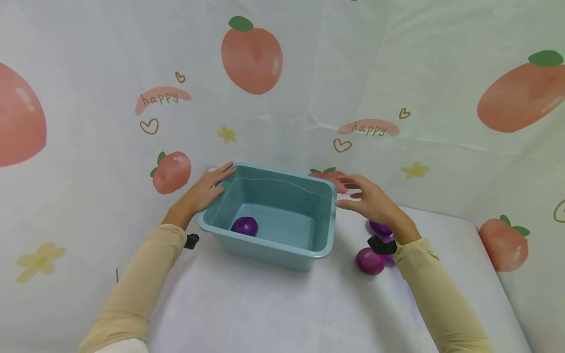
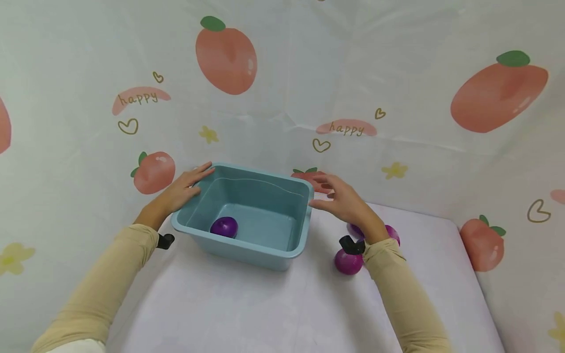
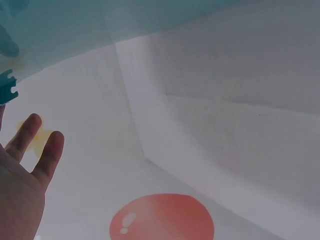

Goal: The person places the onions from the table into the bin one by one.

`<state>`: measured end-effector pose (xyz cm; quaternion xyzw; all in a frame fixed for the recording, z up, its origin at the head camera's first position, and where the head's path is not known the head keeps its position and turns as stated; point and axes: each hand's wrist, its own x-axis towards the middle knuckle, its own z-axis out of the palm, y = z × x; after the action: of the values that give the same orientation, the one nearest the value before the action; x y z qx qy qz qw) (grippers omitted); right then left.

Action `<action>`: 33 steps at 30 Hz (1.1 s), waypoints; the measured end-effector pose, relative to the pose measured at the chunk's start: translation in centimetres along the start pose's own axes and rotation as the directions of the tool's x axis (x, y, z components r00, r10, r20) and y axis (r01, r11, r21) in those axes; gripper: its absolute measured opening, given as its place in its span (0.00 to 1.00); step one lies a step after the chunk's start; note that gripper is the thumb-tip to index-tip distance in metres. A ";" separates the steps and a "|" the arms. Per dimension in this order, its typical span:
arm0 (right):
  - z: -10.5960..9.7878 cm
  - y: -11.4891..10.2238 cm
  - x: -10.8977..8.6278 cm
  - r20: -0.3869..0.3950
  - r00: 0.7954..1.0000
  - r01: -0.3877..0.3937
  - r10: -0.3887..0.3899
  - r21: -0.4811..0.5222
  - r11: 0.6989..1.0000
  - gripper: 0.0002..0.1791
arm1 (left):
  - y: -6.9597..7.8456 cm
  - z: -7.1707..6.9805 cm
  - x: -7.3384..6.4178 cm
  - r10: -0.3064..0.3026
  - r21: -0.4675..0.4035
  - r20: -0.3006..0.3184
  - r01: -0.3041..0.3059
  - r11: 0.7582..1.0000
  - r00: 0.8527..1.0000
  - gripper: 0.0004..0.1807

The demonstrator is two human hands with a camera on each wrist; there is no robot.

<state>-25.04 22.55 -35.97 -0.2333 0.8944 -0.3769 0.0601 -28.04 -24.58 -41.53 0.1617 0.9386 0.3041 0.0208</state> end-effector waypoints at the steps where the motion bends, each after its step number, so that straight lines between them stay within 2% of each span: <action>1: -0.1 0.6 -0.7 -0.010 1.000 -0.006 0.006 -0.009 1.000 0.40 | 0.0 0.1 0.0 -0.003 0.001 -0.001 0.003 1.000 1.000 0.37; 8: -0.6 3.9 -5.4 -0.018 0.994 -0.107 0.106 -0.061 0.992 0.41 | 0.2 -0.1 0.1 -0.002 -0.003 -0.016 0.002 1.000 1.000 0.37; 15: -0.1 6.6 -8.2 -0.012 0.989 -0.145 0.145 -0.088 0.985 0.41 | 0.3 -0.1 0.0 -0.012 0.005 -0.005 0.012 1.000 1.000 0.37; 19: 1.1 7.6 -9.1 0.000 0.990 -0.143 0.143 -0.054 0.988 0.41 | 0.3 0.1 -0.2 -0.021 0.015 0.007 0.020 1.000 1.000 0.37; 24: 2.7 8.3 -9.6 0.025 0.985 -0.166 0.168 -0.064 0.984 0.42 | 0.2 0.2 -0.4 -0.021 0.011 0.009 0.021 1.000 1.000 0.37; 33: 5.0 9.4 -9.7 0.040 0.987 -0.150 0.153 -0.070 0.986 0.38 | 0.2 0.1 -0.2 -0.023 -0.007 0.002 0.023 1.000 1.000 0.37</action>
<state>-18.50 29.48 -46.78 -0.1749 0.9200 -0.3358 0.1012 -27.83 -24.42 -41.53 0.1510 0.9394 0.3067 0.0258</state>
